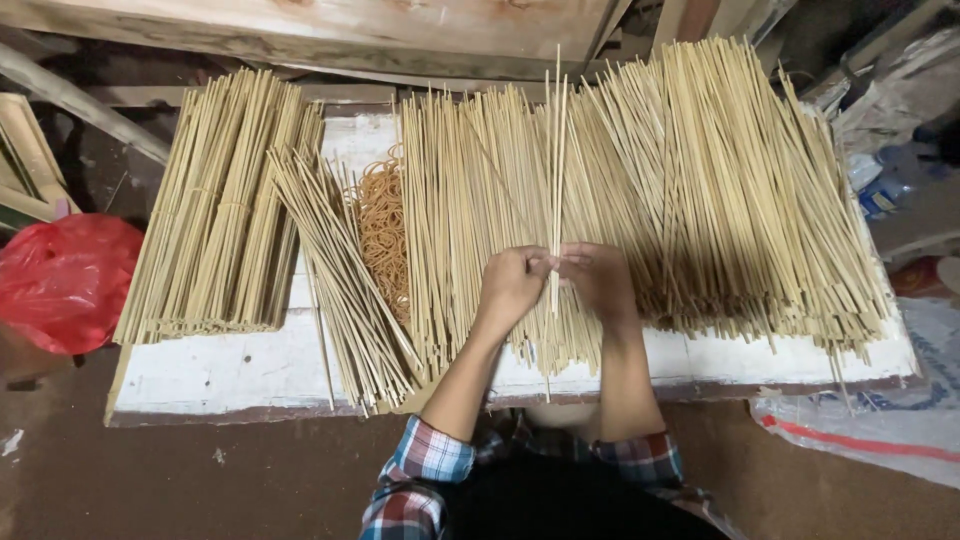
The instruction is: Sorting and aligning thin wooden sticks into bundles on a workshop table
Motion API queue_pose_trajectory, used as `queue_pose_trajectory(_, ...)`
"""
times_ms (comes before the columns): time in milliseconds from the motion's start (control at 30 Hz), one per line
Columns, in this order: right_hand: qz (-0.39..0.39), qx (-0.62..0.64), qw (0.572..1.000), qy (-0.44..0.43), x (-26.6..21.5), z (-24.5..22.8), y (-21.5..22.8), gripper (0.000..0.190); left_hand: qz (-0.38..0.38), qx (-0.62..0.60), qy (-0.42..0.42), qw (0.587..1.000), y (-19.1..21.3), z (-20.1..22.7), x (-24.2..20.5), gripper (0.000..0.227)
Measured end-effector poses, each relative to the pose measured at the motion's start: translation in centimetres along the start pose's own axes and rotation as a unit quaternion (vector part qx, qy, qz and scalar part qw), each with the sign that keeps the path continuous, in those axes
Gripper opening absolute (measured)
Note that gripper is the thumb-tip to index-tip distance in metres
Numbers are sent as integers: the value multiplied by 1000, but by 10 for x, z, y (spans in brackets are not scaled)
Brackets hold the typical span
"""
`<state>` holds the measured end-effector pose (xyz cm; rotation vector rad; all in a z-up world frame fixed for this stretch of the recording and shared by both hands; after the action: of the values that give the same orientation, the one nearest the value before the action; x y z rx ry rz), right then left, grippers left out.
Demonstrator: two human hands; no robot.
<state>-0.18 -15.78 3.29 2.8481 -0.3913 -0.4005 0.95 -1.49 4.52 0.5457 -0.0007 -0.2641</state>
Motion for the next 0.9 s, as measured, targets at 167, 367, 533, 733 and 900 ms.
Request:
queue_pose_trajectory(167, -20, 7, 1000, 15, 7, 11, 6, 40, 12, -72, 28, 997, -9, -10, 4, 19)
queue_pose_trajectory(367, -3, 78, 997, 29, 6, 17, 9, 40, 6, -122, 51, 991, -10, -19, 12, 19)
queue_pose_trajectory(533, 2, 48, 998, 42, 16, 30, 10, 36, -5, -104, 51, 993, -16, -25, 20, 19)
queue_pose_trajectory(733, 18, -107, 993, 54, 15, 30, 8, 32, 26, -86, 59, 994, -27, -31, 30, 27)
queue_pose_trajectory(900, 37, -422, 794, 437, 48, 95, 19, 21, 48, -138, 60, 987, -28, -33, 27, 30)
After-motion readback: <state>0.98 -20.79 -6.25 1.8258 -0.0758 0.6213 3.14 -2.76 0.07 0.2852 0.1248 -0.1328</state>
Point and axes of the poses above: each hand's wrist, its own x-axis towards the middle knuckle, its own y-axis out of the back of the hand, z = x × y, the point moved 3 cm from there along x, towards the middle knuckle, and after that the axes turned 2 degrees about x, right-handed, at the moved point
